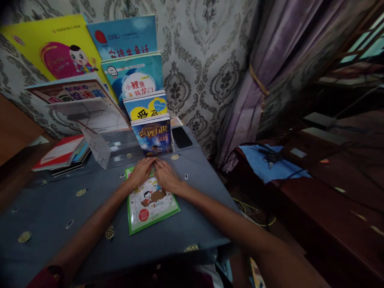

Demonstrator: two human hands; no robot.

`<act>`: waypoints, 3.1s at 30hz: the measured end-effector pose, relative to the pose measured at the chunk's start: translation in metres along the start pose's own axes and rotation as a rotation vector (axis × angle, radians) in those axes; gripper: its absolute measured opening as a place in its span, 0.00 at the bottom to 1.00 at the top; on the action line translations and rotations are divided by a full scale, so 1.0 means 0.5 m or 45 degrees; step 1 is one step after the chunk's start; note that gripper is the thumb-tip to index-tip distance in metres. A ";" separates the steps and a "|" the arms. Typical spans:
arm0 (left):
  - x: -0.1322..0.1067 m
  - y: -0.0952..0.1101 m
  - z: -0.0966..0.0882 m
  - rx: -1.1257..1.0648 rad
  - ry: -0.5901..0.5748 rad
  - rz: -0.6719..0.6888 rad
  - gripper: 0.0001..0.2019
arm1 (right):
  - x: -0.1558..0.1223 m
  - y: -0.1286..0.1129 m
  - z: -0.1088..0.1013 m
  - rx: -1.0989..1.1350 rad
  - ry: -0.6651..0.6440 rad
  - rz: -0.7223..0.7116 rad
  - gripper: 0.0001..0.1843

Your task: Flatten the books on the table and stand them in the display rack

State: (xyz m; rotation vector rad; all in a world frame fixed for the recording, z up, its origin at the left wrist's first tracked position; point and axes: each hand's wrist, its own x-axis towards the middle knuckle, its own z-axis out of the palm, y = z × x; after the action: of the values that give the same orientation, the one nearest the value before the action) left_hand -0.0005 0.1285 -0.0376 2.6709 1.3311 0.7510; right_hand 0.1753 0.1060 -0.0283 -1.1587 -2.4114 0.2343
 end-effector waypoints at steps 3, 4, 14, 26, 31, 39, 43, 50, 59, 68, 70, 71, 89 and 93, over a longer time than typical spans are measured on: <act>-0.005 -0.006 0.006 0.000 -0.009 0.009 0.25 | 0.011 0.008 0.002 -0.012 0.013 0.033 0.24; -0.006 -0.008 0.008 -0.007 -0.011 0.010 0.25 | 0.012 0.009 0.001 -0.012 0.013 0.041 0.24; -0.005 -0.020 0.012 -0.023 -0.059 0.065 0.26 | 0.005 0.010 0.003 -0.016 0.060 0.064 0.24; 0.013 0.008 -0.004 0.040 -0.114 0.028 0.26 | 0.006 0.006 0.003 -0.095 0.018 0.100 0.23; 0.008 0.005 -0.002 0.050 -0.122 0.005 0.26 | -0.009 0.007 0.003 -0.049 0.033 0.064 0.26; 0.008 0.014 -0.003 0.114 -0.133 0.054 0.19 | -0.047 0.000 -0.010 -0.037 -0.004 0.059 0.26; 0.010 0.016 -0.003 0.101 -0.133 0.063 0.19 | -0.045 -0.008 -0.018 -0.056 -0.022 0.055 0.25; 0.013 0.015 -0.003 0.107 -0.115 0.067 0.19 | -0.046 0.000 -0.014 -0.031 -0.038 0.060 0.25; 0.003 0.019 -0.012 0.058 -0.176 0.114 0.20 | -0.091 0.003 -0.032 0.028 -0.070 -0.007 0.24; 0.008 0.029 -0.018 0.131 -0.230 0.140 0.19 | -0.089 0.004 -0.028 0.022 -0.040 -0.010 0.24; 0.008 0.034 -0.021 0.159 -0.253 0.128 0.19 | -0.090 0.005 -0.029 0.008 -0.038 -0.025 0.24; 0.007 0.036 -0.022 0.172 -0.265 0.120 0.20 | -0.090 0.006 -0.030 0.004 -0.043 -0.032 0.24; -0.004 0.035 -0.033 0.068 -0.323 0.173 0.19 | -0.122 0.015 -0.029 0.060 0.010 -0.083 0.24; -0.009 0.038 -0.032 0.069 -0.309 0.163 0.20 | -0.125 0.014 -0.032 0.058 0.012 -0.090 0.24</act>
State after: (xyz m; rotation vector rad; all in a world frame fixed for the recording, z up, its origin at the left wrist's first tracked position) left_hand 0.0040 0.1110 -0.0201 2.8008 1.1474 0.3876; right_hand 0.2215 0.0614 -0.0369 -1.0503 -2.4212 0.2594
